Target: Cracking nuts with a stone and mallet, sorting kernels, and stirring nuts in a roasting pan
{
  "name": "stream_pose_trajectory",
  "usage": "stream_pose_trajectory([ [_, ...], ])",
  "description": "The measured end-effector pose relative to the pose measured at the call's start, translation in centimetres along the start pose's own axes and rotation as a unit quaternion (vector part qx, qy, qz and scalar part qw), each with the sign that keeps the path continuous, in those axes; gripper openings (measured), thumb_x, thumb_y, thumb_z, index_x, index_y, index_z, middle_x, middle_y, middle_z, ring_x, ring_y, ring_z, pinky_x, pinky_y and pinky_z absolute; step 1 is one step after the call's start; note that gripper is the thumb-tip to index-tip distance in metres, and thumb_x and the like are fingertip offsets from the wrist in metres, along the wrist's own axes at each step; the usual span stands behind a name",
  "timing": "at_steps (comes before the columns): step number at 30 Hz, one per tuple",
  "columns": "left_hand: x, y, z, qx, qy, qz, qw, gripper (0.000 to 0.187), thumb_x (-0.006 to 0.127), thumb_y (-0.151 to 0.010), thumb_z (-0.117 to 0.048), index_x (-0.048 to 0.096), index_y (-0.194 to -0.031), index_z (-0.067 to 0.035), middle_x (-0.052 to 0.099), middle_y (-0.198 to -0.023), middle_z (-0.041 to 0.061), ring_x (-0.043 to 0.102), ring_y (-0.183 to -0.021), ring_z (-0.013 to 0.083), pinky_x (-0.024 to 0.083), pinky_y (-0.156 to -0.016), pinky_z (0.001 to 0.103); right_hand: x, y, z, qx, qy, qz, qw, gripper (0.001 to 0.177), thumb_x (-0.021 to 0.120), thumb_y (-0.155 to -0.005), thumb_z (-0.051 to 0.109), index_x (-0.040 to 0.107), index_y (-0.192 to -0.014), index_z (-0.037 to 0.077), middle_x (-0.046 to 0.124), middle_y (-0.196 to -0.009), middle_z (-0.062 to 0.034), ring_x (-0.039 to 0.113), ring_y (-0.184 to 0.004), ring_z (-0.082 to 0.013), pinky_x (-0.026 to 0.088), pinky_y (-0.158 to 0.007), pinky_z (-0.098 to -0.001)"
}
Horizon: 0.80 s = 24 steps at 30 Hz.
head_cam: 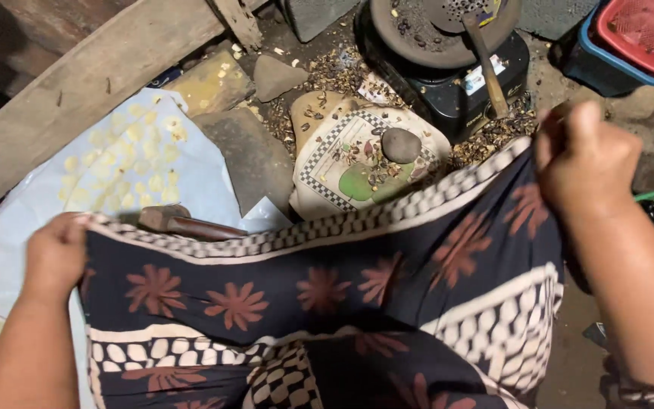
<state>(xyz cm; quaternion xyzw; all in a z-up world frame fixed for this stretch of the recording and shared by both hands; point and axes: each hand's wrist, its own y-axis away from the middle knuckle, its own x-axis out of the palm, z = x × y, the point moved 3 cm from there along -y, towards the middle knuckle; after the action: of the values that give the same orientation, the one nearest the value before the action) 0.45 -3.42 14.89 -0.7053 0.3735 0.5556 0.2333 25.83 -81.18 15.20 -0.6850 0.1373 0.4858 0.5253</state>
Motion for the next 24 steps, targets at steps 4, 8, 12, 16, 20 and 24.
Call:
stream_pose_trajectory([
  [4,4.4,0.1,0.0,-0.004,0.257,0.108,0.960,0.017,0.064,-0.110,-0.021,0.074,-0.113,-0.007,0.074,-0.102,0.004,0.062,-0.087,0.0119,0.048,-0.079,0.027,4.0,3.6,-5.1,0.070,0.198,0.064,0.976,0.034,0.078,-0.125,0.030,0.050,-0.111,0.015,0.052,-0.067,-0.0013,0.053,-0.053,-0.0237,0.040,-0.052,-0.0401],
  [8,5.5,2.5,0.8,-0.094,0.329,0.071,0.937,0.014,0.073,-0.102,-0.024,0.073,-0.102,-0.010,0.069,-0.085,0.001,0.058,-0.073,0.0078,0.046,-0.066,0.024,3.8,5.8,-2.9,0.239,0.099,0.206,0.944,0.031,0.069,-0.113,0.044,0.062,-0.110,0.014,0.072,-0.081,-0.0258,0.070,-0.078,-0.0527,0.052,-0.063,-0.0577],
  [12,4.4,5.1,3.7,-0.139,0.293,-0.010,0.946,0.015,0.071,-0.104,-0.034,0.074,-0.109,-0.020,0.060,-0.086,-0.010,0.049,-0.076,0.0038,0.040,-0.067,0.021,-1.3,1.7,3.2,0.338,-0.113,0.326,0.875,0.049,0.071,-0.101,0.046,0.066,-0.131,0.007,0.075,-0.112,-0.0240,0.068,-0.104,-0.0447,0.049,-0.083,-0.0515],
  [16,3.1,12.4,5.5,-0.115,0.243,-0.104,0.958,0.037,0.040,-0.119,-0.037,0.066,-0.108,-0.015,0.068,-0.106,0.002,0.063,-0.098,0.0173,0.045,-0.093,0.033,-7.3,-1.5,8.4,0.309,-0.335,0.261,0.851,0.032,0.069,-0.099,0.014,0.067,-0.128,0.001,0.072,-0.115,-0.0139,0.066,-0.105,-0.0220,0.049,-0.098,-0.0352],
  [20,2.6,17.1,3.9,-0.115,0.181,-0.115,0.970,0.060,0.027,-0.126,-0.037,0.065,-0.085,-0.015,0.067,-0.090,0.001,0.059,-0.095,0.0217,0.038,-0.096,0.040,-11.0,-4.4,10.2,0.051,-0.445,0.312,0.838,0.042,0.068,-0.081,0.024,0.071,-0.120,0.008,0.081,-0.117,-0.0048,0.079,-0.109,-0.0172,0.062,-0.099,-0.0318],
  [24,2.4,20.1,2.1,-0.110,0.229,-0.102,0.962,0.055,0.029,-0.123,-0.039,0.065,-0.090,-0.013,0.066,-0.096,0.004,0.059,-0.100,0.0233,0.038,-0.099,0.041,-8.9,-5.6,13.1,0.002,-0.454,0.404,0.794,0.046,0.068,-0.085,0.033,0.074,-0.128,0.018,0.082,-0.122,0.0017,0.078,-0.110,-0.0125,0.058,-0.093,-0.0302],
])
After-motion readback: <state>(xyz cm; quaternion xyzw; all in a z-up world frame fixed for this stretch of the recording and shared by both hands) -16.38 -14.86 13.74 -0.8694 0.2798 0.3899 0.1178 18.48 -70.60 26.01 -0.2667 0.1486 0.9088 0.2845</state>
